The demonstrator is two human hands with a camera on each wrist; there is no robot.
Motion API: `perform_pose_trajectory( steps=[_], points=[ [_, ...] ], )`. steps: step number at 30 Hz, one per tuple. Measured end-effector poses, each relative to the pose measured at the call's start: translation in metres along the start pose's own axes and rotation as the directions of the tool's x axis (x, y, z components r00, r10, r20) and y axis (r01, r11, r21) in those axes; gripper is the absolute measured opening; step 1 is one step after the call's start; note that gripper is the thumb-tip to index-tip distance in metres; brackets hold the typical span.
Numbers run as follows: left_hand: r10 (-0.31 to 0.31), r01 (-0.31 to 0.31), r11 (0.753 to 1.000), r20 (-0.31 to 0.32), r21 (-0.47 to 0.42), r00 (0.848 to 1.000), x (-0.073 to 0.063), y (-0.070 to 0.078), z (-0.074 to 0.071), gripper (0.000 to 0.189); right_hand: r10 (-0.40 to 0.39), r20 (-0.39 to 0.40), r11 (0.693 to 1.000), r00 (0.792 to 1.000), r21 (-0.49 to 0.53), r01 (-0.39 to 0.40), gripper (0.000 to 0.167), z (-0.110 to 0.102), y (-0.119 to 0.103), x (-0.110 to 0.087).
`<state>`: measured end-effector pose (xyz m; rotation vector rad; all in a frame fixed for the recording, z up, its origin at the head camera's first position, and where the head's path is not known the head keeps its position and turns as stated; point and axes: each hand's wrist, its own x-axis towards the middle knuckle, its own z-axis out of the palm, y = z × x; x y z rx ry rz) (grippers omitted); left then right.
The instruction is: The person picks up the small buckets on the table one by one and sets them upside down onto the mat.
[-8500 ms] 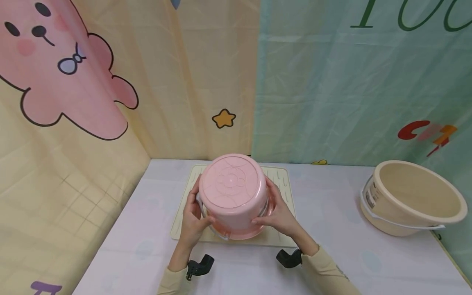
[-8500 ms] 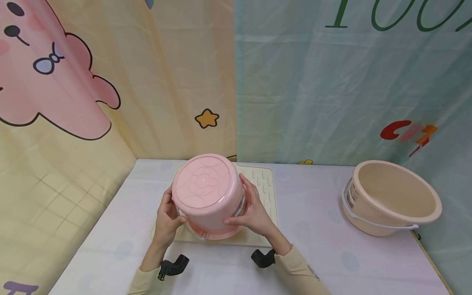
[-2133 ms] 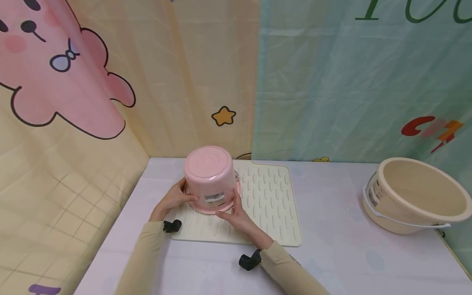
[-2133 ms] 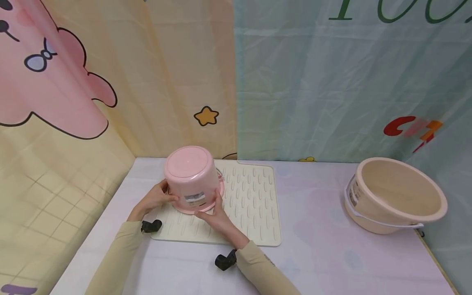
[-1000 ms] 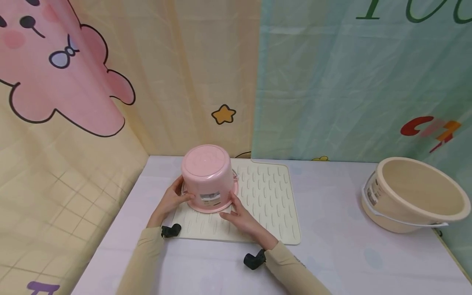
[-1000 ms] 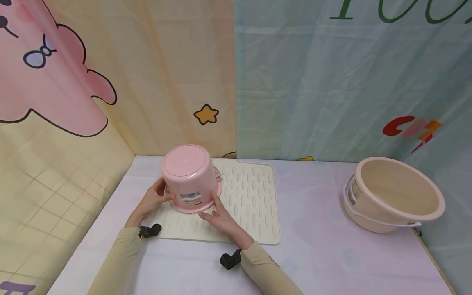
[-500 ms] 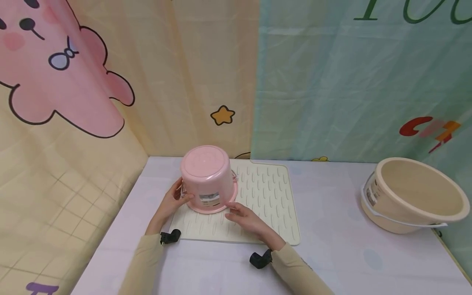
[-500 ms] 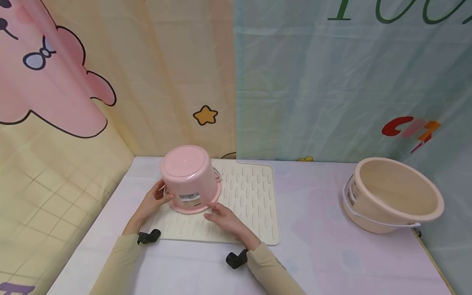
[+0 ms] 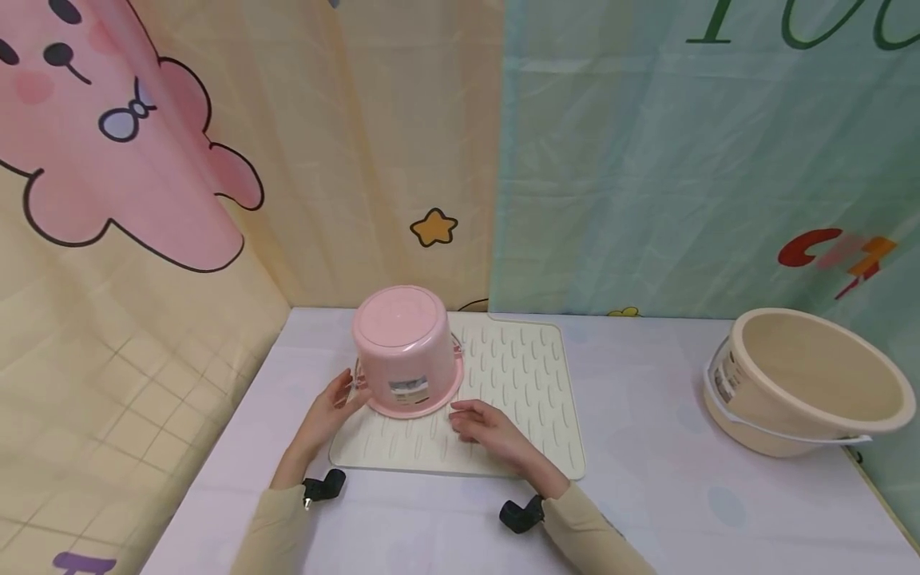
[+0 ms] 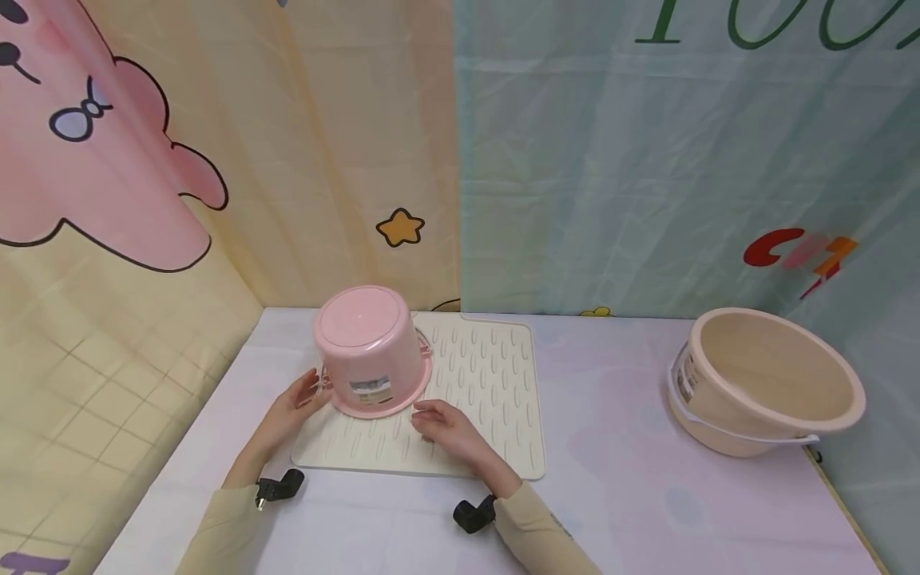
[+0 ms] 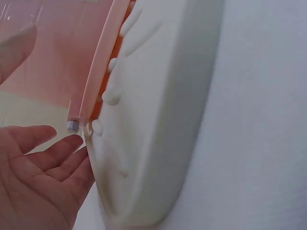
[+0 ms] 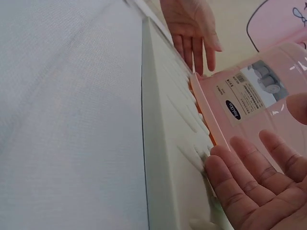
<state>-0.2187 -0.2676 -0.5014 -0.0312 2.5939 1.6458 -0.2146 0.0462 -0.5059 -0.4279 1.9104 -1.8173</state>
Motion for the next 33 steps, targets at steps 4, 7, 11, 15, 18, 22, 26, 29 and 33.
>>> perform_pose_trajectory(
  steps=[4,7,11,15,18,22,26,29,33],
  points=[
    [-0.016,0.016,1.0,0.007,0.021,1.0,-0.013,-0.004,0.007,0.087,-0.003,0.002,1.0,1.0,-0.003,0.003,0.038,-0.003,0.0,-0.004],
    [-0.044,0.043,0.998,0.005,0.047,0.999,-0.021,-0.006,0.013,0.093,-0.005,0.006,1.0,1.0,0.003,0.005,0.036,-0.004,-0.001,-0.007],
    [-0.023,0.023,0.995,-0.004,0.092,1.0,-0.03,-0.009,0.019,0.099,-0.012,0.003,1.0,1.0,0.009,0.012,0.037,-0.006,-0.002,-0.013],
    [0.045,-0.043,0.987,-0.01,0.152,0.999,-0.035,-0.012,0.025,0.1,-0.03,-0.014,1.0,0.999,-0.002,0.03,0.038,-0.01,-0.002,-0.017],
    [0.059,-0.057,0.98,-0.007,0.191,0.998,-0.039,-0.013,0.027,0.102,-0.04,-0.029,0.999,0.999,-0.008,0.04,0.04,-0.012,-0.002,-0.018],
    [0.039,-0.034,0.971,-0.019,0.237,0.999,-0.045,-0.014,0.027,0.104,-0.04,-0.049,0.999,0.998,-0.021,0.039,0.041,-0.016,-0.001,-0.021],
    [0.053,-0.041,0.958,-0.034,0.283,0.998,-0.049,-0.017,0.026,0.102,-0.043,-0.072,0.999,0.996,-0.023,0.041,0.04,-0.023,0.0,-0.026],
    [0.096,-0.078,0.951,-0.044,0.298,0.994,-0.05,-0.019,0.028,0.1,-0.047,-0.103,0.998,0.994,-0.034,0.044,0.04,-0.032,-0.002,-0.032],
    [0.132,-0.106,0.943,-0.061,0.314,0.989,-0.05,-0.026,0.03,0.098,-0.045,-0.151,0.997,0.987,-0.076,0.034,0.04,-0.048,-0.007,-0.044]
  ],
)
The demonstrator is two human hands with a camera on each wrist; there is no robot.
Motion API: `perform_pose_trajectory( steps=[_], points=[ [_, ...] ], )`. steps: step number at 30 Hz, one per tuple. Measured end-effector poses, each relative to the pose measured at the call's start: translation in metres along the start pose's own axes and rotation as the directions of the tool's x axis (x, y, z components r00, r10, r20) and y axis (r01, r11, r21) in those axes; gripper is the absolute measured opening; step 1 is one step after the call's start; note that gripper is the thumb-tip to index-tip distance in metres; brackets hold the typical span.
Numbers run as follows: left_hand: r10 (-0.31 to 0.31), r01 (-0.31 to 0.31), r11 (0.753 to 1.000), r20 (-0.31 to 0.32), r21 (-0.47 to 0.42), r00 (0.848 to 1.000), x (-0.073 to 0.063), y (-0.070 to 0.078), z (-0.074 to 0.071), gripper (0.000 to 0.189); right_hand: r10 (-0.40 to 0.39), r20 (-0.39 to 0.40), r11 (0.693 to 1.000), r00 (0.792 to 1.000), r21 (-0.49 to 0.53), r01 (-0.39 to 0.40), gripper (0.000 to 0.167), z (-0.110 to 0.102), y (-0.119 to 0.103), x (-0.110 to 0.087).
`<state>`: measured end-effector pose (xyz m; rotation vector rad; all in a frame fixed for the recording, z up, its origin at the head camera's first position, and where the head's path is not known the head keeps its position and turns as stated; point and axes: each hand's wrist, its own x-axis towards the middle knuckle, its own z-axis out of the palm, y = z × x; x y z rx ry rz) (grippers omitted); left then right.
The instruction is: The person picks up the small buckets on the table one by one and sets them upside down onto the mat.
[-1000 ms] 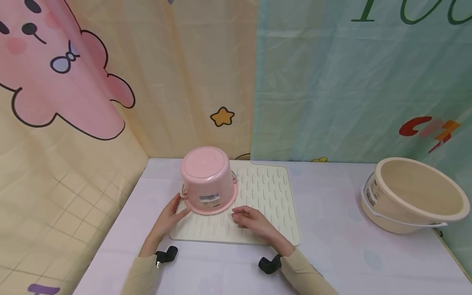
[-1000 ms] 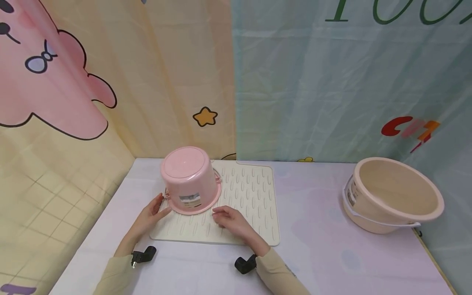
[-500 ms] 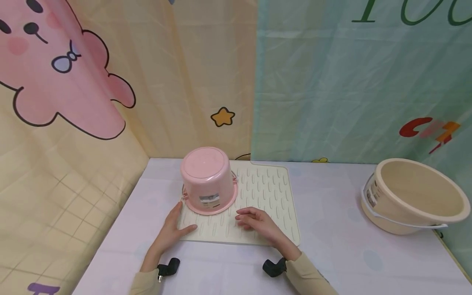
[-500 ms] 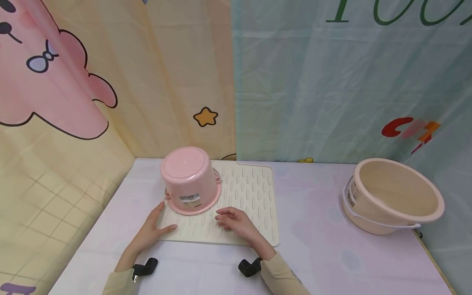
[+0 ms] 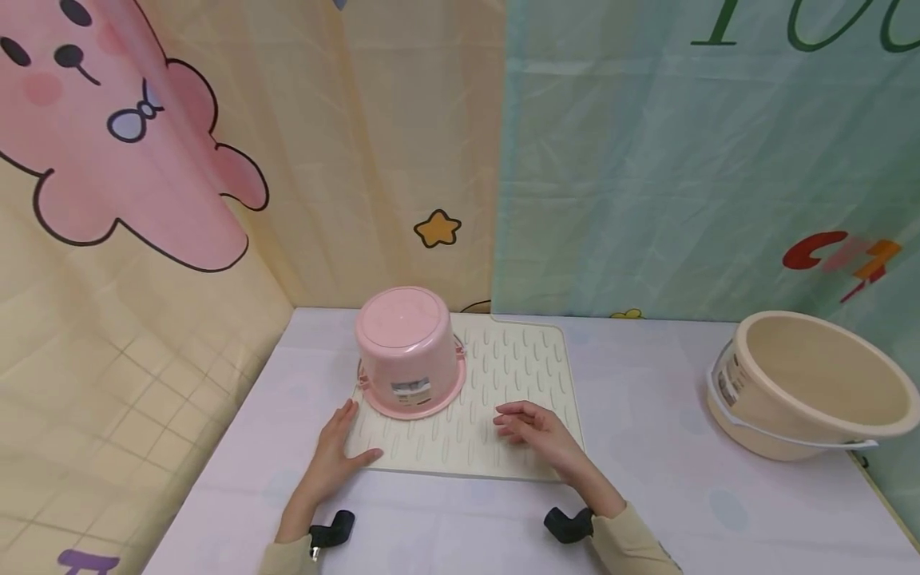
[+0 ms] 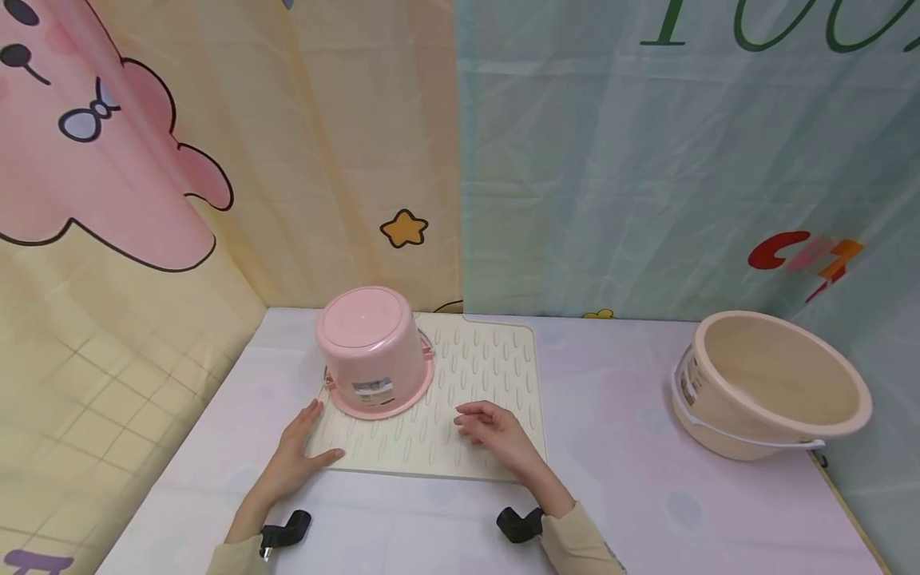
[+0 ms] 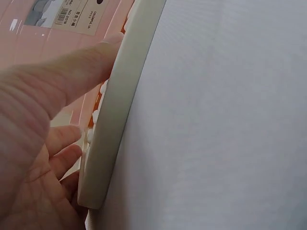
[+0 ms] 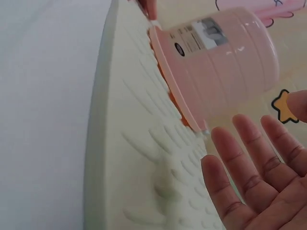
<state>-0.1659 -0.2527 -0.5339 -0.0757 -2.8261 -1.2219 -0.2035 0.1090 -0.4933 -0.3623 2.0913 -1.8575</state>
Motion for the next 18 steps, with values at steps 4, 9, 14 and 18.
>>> perform_pose_trajectory(
  steps=[4,9,14,18],
  points=[
    [-0.012,0.012,1.0,-0.002,0.011,1.0,-0.001,0.002,0.0,0.096,-0.033,-0.041,0.997,0.999,-0.075,0.03,0.039,-0.028,-0.01,-0.013],
    [-0.039,0.039,0.999,0.011,0.014,0.999,0.0,0.007,-0.002,0.096,-0.135,-0.099,0.971,0.986,-0.21,0.112,0.039,-0.062,-0.023,-0.029],
    [-0.056,0.055,0.998,0.026,0.017,0.998,0.001,0.006,-0.002,0.099,-0.215,-0.184,0.923,0.959,-0.359,0.138,0.038,-0.092,-0.03,-0.042],
    [-0.048,0.048,0.999,0.019,0.026,0.999,0.0,0.005,-0.004,0.101,-0.249,-0.246,0.909,0.937,-0.393,0.139,0.036,-0.111,-0.035,-0.054]
  ],
)
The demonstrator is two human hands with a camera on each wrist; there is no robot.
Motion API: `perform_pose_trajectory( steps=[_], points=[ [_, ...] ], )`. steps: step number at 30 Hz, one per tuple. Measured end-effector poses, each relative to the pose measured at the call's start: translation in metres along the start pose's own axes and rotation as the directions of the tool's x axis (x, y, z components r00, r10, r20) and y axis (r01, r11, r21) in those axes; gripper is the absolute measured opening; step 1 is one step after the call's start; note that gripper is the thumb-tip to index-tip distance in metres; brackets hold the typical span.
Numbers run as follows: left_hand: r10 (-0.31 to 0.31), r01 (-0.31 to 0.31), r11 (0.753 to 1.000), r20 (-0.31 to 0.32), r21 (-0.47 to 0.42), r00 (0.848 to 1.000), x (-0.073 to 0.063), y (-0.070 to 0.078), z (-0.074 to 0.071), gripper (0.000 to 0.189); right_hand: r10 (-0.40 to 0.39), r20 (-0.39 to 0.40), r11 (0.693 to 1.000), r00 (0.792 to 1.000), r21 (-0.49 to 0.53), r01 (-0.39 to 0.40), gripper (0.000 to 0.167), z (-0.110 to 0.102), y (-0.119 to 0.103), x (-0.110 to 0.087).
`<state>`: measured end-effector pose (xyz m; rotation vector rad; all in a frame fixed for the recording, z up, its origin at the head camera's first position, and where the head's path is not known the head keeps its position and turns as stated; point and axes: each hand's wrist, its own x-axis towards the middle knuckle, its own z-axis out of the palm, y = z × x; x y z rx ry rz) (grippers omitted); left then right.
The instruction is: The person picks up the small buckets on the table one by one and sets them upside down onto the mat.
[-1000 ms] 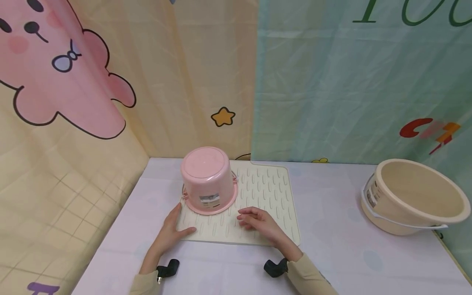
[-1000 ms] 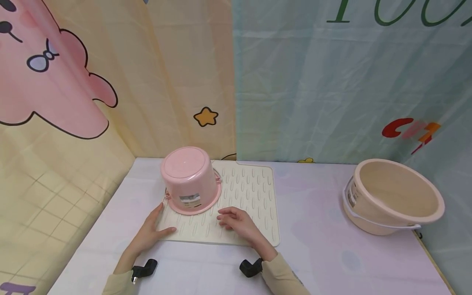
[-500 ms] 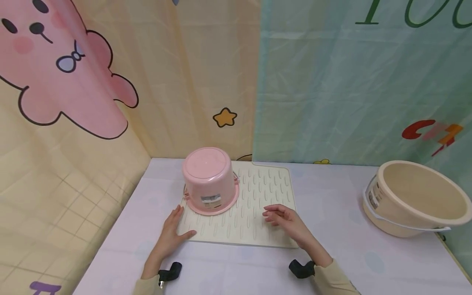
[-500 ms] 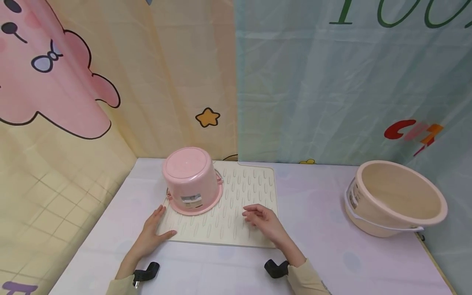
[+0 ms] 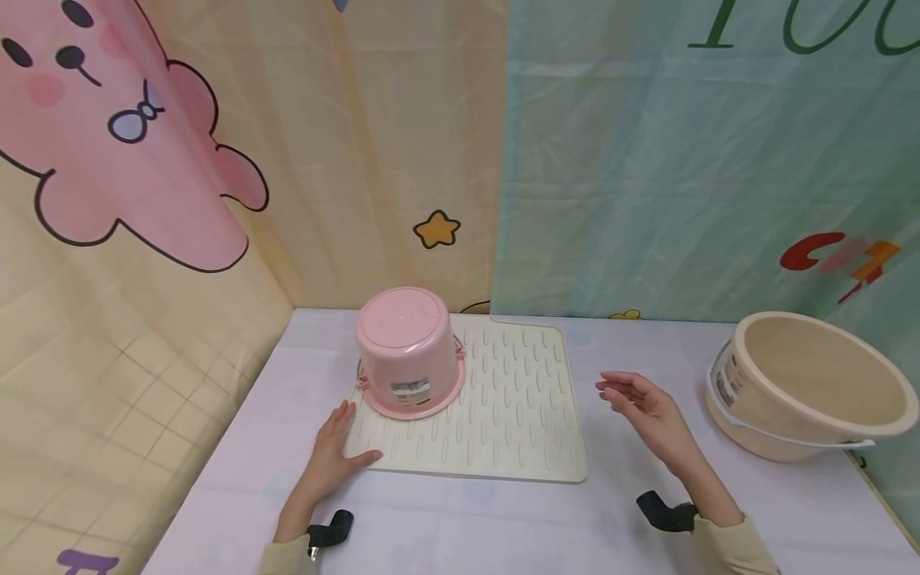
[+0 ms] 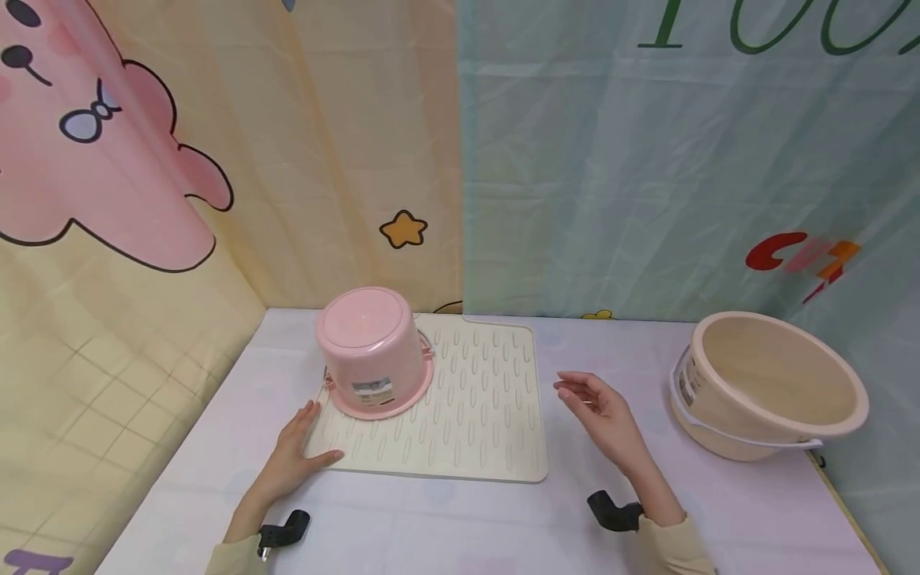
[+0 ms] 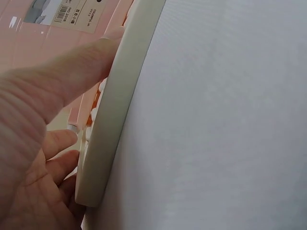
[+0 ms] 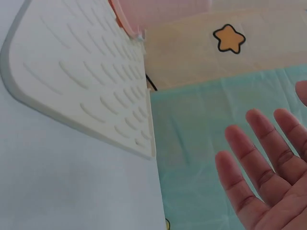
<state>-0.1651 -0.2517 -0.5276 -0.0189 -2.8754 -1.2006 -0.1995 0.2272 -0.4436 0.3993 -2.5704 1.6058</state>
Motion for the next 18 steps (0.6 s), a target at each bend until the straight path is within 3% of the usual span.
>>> perform_pose_trajectory(
  steps=[5,8,10,15,18],
  points=[
    [0.02,-0.02,1.0,-0.022,0.02,1.0,-0.002,-0.002,0.0,0.102,-0.028,-0.149,0.997,0.988,-0.076,0.017,0.037,-0.027,-0.001,-0.006],
    [0.03,-0.029,0.999,-0.033,0.026,0.999,-0.002,-0.003,0.0,0.101,-0.059,-0.288,0.985,0.956,-0.173,0.009,0.036,-0.042,-0.003,-0.008],
    [0.035,-0.035,0.999,-0.035,0.027,0.999,-0.003,-0.003,0.001,0.101,-0.085,-0.397,0.975,0.914,-0.222,-0.005,0.034,-0.052,-0.003,-0.008],
    [0.039,-0.038,0.999,-0.031,0.033,0.999,-0.002,-0.002,0.001,0.1,-0.135,-0.607,0.962,0.783,-0.271,-0.045,0.031,-0.076,-0.001,-0.008],
    [0.035,-0.034,0.999,-0.027,0.032,0.999,-0.002,-0.002,0.001,0.1,-0.16,-0.66,0.945,0.734,-0.318,-0.081,0.033,-0.089,0.002,-0.009]
  ],
)
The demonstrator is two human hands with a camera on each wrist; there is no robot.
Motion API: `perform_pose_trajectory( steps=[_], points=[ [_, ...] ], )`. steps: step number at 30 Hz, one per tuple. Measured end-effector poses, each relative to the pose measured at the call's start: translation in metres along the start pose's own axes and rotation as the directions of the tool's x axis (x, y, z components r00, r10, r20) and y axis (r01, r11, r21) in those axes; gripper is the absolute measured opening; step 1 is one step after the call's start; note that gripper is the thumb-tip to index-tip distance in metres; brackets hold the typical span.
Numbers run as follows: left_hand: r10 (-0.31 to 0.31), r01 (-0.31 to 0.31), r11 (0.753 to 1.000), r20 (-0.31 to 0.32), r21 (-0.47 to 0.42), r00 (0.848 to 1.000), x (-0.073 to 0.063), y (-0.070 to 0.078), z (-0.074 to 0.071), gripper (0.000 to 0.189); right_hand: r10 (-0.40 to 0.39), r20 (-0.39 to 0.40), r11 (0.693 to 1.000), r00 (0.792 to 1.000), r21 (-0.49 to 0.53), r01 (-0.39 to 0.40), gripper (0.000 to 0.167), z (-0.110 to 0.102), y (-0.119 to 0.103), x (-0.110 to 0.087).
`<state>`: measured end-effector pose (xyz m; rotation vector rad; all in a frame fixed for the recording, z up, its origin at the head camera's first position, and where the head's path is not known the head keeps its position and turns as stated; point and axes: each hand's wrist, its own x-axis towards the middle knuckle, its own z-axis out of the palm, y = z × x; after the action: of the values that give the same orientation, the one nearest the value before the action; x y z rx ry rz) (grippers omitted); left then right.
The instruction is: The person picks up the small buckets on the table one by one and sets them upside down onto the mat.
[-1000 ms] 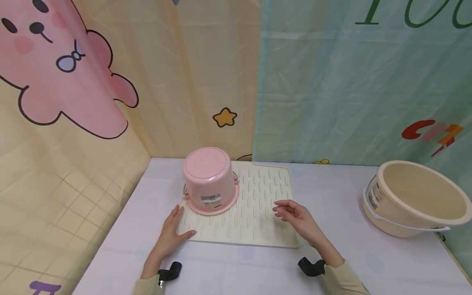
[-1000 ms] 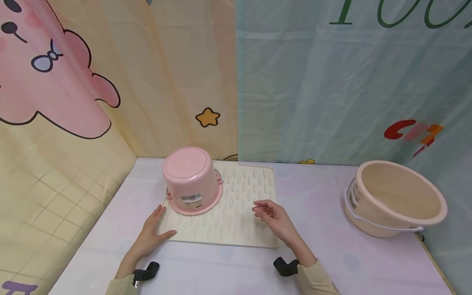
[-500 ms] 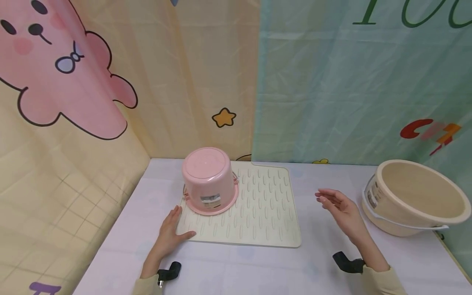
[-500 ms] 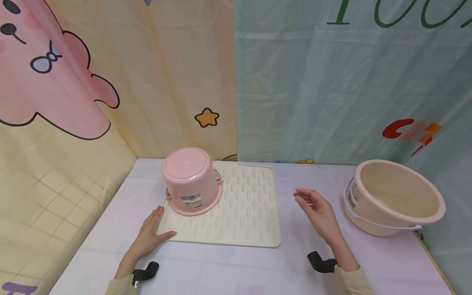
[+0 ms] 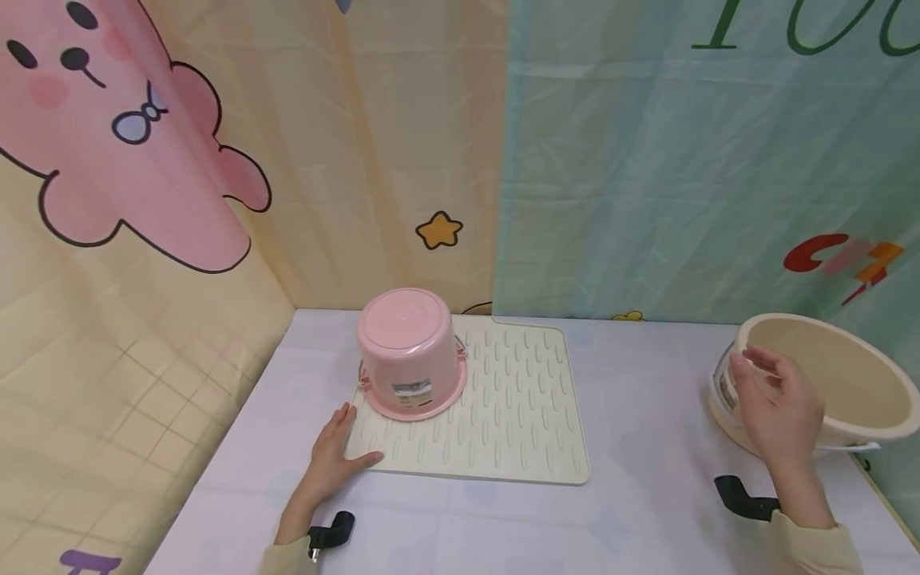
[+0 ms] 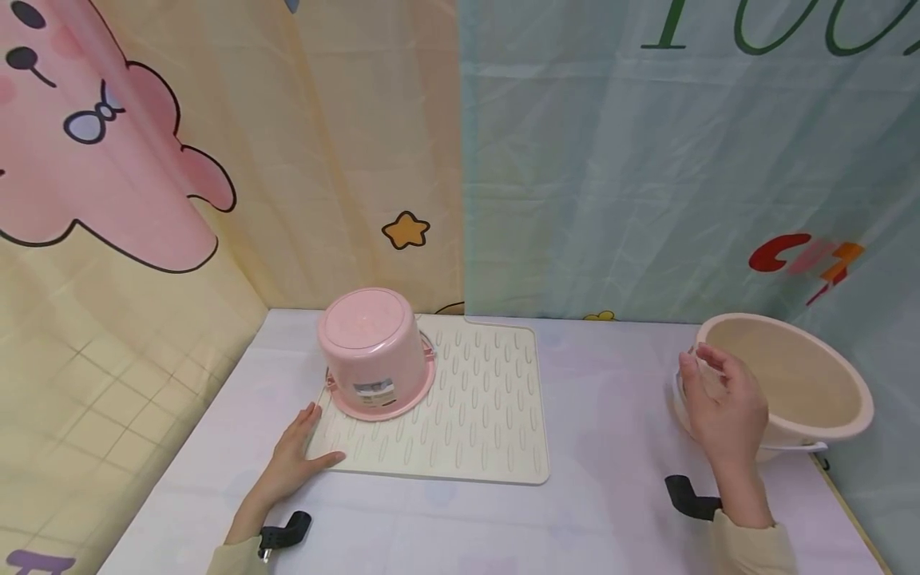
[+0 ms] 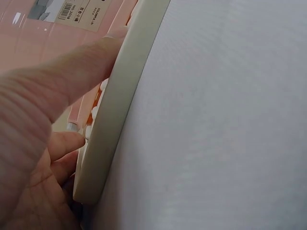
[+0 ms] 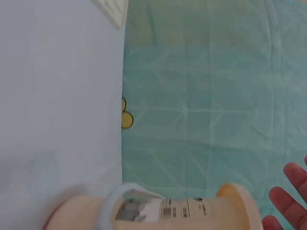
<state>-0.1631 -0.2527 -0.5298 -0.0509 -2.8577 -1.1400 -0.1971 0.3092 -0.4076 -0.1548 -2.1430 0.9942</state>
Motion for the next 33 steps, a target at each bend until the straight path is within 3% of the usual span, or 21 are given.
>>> perform_pose_trajectory(
  steps=[3,9,15,21,26,30,31,33],
  points=[
    [-0.003,0.003,1.0,0.001,-0.002,1.0,0.0,0.0,0.0,0.098,-0.004,-0.024,0.994,1.0,-0.109,0.001,0.038,-0.008,0.009,0.005],
    [-0.012,0.012,1.0,0.003,0.0,1.0,0.001,-0.001,0.001,0.098,0.072,0.083,0.956,0.994,-0.291,-0.045,0.053,-0.021,0.026,0.01],
    [-0.009,0.009,1.0,0.001,0.006,1.0,0.001,0.0,0.001,0.099,0.146,0.223,0.904,0.964,-0.426,-0.039,0.071,-0.03,0.036,0.014],
    [-0.009,0.009,1.0,0.004,-0.003,1.0,0.0,0.001,0.0,0.098,0.175,0.315,0.864,0.933,-0.504,0.008,0.069,-0.033,0.042,0.017],
    [-0.016,0.016,1.0,0.012,0.002,1.0,0.0,0.0,0.0,0.099,0.155,0.293,0.836,0.944,-0.547,0.033,0.057,-0.033,0.046,0.019],
    [-0.02,0.02,1.0,0.017,0.0,1.0,0.001,-0.002,0.0,0.099,0.115,0.24,0.828,0.964,-0.56,0.041,0.054,-0.031,0.048,0.017],
    [-0.02,0.02,1.0,0.018,0.0,1.0,0.002,-0.002,0.0,0.099,0.097,0.224,0.826,0.97,-0.561,0.047,0.053,-0.03,0.048,0.016],
    [-0.021,0.021,1.0,0.019,0.0,1.0,0.002,-0.002,0.0,0.099,-0.013,0.16,0.832,0.987,-0.545,0.1,0.05,-0.027,0.051,0.015]
  ],
)
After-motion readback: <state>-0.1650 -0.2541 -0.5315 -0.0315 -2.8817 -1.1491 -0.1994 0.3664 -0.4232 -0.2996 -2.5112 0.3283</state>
